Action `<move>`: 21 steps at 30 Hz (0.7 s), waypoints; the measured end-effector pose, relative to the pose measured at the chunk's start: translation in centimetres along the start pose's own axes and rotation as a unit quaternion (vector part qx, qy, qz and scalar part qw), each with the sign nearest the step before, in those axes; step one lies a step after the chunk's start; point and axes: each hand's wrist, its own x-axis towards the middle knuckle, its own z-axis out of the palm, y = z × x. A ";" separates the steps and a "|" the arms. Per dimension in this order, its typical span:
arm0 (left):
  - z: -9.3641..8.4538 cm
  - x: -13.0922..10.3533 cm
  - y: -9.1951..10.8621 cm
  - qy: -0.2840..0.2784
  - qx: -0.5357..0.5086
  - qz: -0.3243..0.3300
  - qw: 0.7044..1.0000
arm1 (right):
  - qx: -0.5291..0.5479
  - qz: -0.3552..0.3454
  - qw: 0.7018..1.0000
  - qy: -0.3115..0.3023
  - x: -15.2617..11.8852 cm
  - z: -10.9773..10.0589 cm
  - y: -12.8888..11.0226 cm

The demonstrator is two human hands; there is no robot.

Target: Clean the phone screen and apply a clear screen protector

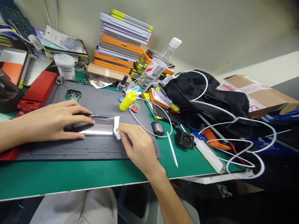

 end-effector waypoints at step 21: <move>0.7 -0.1 -0.2 -0.005 -0.036 -0.044 0.998 | 0.134 0.153 0.977 -0.061 -0.3 -1.2 1.9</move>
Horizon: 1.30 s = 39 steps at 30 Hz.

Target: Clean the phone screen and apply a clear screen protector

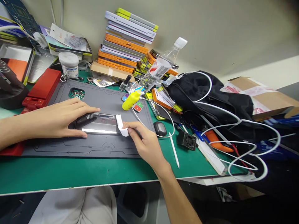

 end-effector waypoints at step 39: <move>0.1 -0.3 0.3 0.006 0.024 0.019 1.000 | 0.014 -0.012 1.000 0.012 -0.5 0.1 0.1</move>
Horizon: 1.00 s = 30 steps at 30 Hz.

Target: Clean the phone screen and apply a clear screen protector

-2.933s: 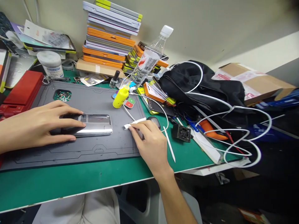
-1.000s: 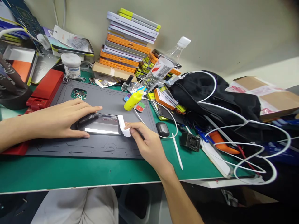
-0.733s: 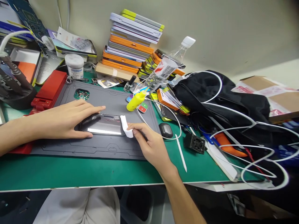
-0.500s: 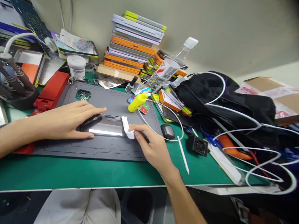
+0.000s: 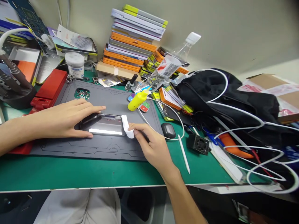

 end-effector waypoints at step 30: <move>0.4 0.5 -0.9 -0.021 -0.057 -0.064 0.996 | -0.092 -0.110 0.990 -0.008 0.9 0.3 0.2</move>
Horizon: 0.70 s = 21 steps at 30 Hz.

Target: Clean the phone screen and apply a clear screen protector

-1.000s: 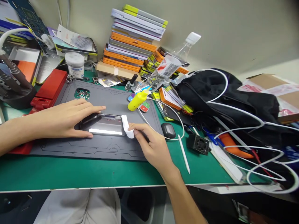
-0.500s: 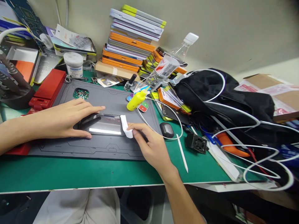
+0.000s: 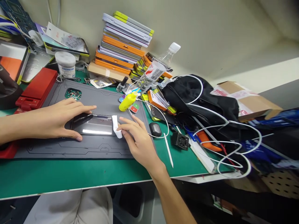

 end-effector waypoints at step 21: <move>0.1 -0.1 0.2 0.035 0.037 0.022 0.998 | 0.056 0.061 0.995 -0.051 0.6 -0.5 -0.1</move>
